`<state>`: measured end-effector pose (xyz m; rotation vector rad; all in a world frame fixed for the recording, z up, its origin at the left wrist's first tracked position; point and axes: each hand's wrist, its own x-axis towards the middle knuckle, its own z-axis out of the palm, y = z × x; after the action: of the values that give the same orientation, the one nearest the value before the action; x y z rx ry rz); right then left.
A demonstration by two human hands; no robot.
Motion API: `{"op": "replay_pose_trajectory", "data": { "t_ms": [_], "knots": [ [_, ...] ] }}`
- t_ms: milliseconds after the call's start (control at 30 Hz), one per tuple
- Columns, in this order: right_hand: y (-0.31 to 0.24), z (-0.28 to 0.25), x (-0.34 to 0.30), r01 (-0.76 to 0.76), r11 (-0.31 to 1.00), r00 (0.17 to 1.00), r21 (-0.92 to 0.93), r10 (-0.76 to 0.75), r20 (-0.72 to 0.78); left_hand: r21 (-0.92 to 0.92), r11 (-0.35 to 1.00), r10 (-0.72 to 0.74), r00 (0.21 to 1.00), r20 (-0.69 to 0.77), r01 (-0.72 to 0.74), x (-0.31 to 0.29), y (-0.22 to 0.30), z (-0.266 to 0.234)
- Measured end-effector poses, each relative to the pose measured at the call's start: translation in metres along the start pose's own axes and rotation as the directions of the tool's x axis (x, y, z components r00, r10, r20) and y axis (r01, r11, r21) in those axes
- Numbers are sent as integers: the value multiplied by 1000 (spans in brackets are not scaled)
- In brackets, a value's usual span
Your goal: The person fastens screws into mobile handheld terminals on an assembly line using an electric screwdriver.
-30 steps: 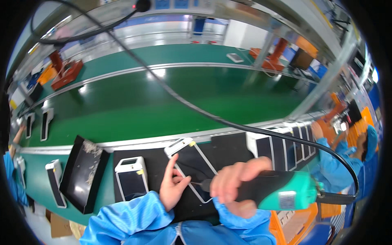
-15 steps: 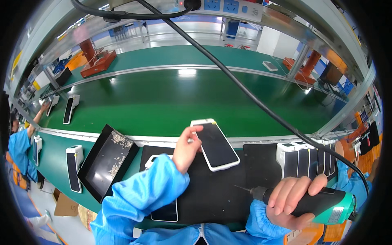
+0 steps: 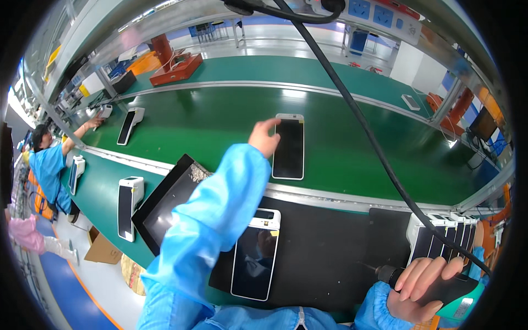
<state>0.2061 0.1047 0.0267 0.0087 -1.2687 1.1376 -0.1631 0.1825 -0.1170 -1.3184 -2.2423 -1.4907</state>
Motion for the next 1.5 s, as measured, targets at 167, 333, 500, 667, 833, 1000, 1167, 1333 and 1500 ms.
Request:
{"op": "replay_pose_trajectory", "data": {
  "t_ms": [167, 333, 500, 667, 833, 1000, 1167, 1333, 1500],
  "knots": [
    [4, 4, -4, -75, 997, 996, 34, 74, 44, 93, 995, 0, 948, 319, -31, -6, 45, -152],
    [10, 9, -8, -226, 962, 974, 151, 220, 53, 448, 893, -298, 676, 674, -53, -62, 3, -236],
    [22, 23, -10, -322, 912, 946, 255, 303, 112, 439, 879, -214, 670, 711, -185, -106, -24, -234],
    [21, 12, -9, -343, 907, 929, 243, 289, 232, 364, 929, -243, 630, 738, -68, -113, -34, -230],
    [25, 17, -7, -437, 859, 893, 266, 380, 240, 343, 939, -242, 772, 587, 32, -111, -23, -236],
    [30, 25, -4, -475, 840, 870, 260, 403, 285, 409, 908, -76, 920, 384, -96, -111, -8, -253],
    [46, 42, 0, -411, 872, 887, 264, 316, 337, 36, 992, 107, 941, 321, -125, -128, 69, -234],
    [63, 72, 8, -358, 856, 856, 373, 142, 496, -390, 920, 132, 910, 393, 35, -167, 97, -201],
    [73, 102, 6, -438, 811, 814, 388, 174, 554, -426, 901, 109, 905, 412, 86, -180, 88, -184]
  ]
}}
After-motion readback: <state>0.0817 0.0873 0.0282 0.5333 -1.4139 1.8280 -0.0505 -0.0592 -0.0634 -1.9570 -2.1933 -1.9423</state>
